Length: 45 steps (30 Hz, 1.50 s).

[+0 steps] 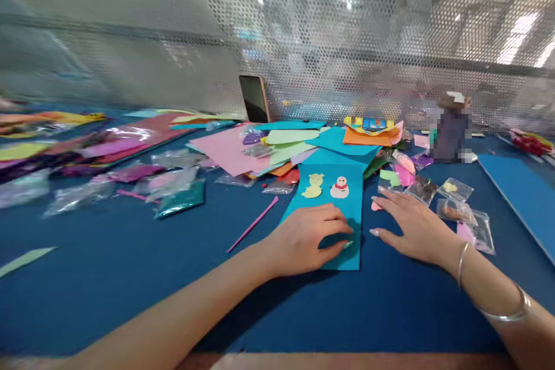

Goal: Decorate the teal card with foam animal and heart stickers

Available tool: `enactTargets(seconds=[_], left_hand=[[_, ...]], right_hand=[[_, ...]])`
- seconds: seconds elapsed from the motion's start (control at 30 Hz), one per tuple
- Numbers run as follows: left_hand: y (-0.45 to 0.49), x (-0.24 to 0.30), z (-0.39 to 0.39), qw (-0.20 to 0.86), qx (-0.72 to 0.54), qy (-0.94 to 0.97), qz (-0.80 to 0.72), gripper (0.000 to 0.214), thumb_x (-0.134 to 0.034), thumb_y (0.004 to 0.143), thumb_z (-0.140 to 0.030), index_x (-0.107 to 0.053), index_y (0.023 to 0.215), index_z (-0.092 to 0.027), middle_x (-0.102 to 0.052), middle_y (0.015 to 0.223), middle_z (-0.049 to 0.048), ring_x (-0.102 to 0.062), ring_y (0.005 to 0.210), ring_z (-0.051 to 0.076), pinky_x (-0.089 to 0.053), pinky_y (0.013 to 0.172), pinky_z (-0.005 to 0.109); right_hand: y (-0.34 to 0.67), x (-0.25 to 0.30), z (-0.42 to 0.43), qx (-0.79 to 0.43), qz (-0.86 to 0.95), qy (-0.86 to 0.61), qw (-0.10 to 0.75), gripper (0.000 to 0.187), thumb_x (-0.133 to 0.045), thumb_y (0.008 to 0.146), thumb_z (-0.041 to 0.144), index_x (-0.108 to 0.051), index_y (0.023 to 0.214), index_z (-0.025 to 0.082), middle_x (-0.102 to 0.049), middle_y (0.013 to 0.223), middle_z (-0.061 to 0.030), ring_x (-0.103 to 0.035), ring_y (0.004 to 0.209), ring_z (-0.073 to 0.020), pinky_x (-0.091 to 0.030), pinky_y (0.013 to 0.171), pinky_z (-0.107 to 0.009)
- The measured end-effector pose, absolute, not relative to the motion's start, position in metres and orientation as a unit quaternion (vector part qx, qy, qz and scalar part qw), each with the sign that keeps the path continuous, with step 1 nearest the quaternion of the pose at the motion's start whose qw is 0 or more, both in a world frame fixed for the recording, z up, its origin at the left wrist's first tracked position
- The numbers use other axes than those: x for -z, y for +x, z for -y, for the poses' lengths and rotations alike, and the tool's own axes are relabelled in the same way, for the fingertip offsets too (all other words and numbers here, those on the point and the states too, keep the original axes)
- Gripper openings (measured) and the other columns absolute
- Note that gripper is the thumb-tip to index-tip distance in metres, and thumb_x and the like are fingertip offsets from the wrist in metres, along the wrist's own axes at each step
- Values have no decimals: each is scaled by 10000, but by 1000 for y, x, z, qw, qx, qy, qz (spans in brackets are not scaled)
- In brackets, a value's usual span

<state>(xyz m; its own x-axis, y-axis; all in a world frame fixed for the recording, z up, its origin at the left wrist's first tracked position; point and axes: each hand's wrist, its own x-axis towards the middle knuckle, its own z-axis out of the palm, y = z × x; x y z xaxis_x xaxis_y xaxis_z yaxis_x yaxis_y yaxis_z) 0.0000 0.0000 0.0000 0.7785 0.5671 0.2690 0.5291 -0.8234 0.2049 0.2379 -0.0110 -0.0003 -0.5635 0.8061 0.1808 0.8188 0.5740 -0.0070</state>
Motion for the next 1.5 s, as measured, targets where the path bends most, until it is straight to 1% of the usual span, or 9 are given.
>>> enactTargets(seconds=[0.23,0.5,0.6,0.7,0.87,1.07,1.2,1.37,1.5], left_hand=[[0,1,2,66,-165,939,-294,138,-584,804,-243,-660,896,-173,-634,881,35,-592,829,183,-469,675,283],[0,1,2,62,-169,941,-286,133,-588,800,-240,-660,886,-168,-629,865,39,-590,812,189,-462,655,287],[-1,0,4,59,-171,941,-286,131,-586,803,-241,-659,887,-173,-629,869,35,-589,812,182,-460,660,280],[-1,0,4,59,-170,941,-286,130,-587,801,-239,-658,889,-174,-627,875,34,-587,812,178,-460,660,275],[0,1,3,62,-167,942,-284,138,-591,801,-245,-656,893,-165,-625,881,38,-584,821,181,-465,683,284],[0,0,3,60,-169,943,-281,139,-598,795,-249,-659,888,-166,-623,875,41,-585,820,183,-464,674,281],[0,-1,4,56,-170,942,-284,139,-594,800,-249,-659,892,-167,-619,889,40,-588,828,186,-471,665,283],[-1,1,3,57,-167,942,-285,139,-591,802,-256,-657,895,-176,-618,889,35,-587,838,183,-474,689,286],[0,1,2,58,-171,942,-282,140,-587,802,-252,-655,893,-172,-619,884,37,-587,826,178,-471,691,281]], right_hand=[[237,1,10,32,886,-457,71,528,-397,872,511,-479,1277,182,-434,1350,-108,-416,1225,-289,-381,986,-489],[235,3,9,49,879,-466,94,471,-450,857,464,-499,1252,213,-457,1328,-101,-431,1208,-273,-391,983,-460],[236,5,8,58,882,-456,106,448,-462,859,415,-490,1257,210,-436,1346,-97,-394,1239,-261,-365,1009,-446],[236,7,6,56,882,-455,106,461,-458,859,426,-484,1265,208,-412,1365,-101,-373,1256,-263,-362,1010,-451],[235,8,4,48,878,-466,99,481,-449,854,476,-502,1253,212,-420,1360,-106,-412,1227,-279,-380,993,-461],[234,8,5,65,876,-465,110,446,-437,868,424,-499,1257,215,-448,1337,-110,-436,1206,-277,-380,989,-465],[233,8,5,86,878,-454,127,436,-449,865,384,-496,1260,206,-436,1341,-121,-412,1225,-279,-367,999,-467],[231,8,5,94,882,-443,130,398,-459,858,379,-567,1183,177,-443,1329,-148,-422,1215,-289,-370,994,-469],[232,10,2,83,876,-454,139,358,-480,848,376,-595,1149,221,-484,1297,-126,-453,1183,-301,-387,970,-488]])
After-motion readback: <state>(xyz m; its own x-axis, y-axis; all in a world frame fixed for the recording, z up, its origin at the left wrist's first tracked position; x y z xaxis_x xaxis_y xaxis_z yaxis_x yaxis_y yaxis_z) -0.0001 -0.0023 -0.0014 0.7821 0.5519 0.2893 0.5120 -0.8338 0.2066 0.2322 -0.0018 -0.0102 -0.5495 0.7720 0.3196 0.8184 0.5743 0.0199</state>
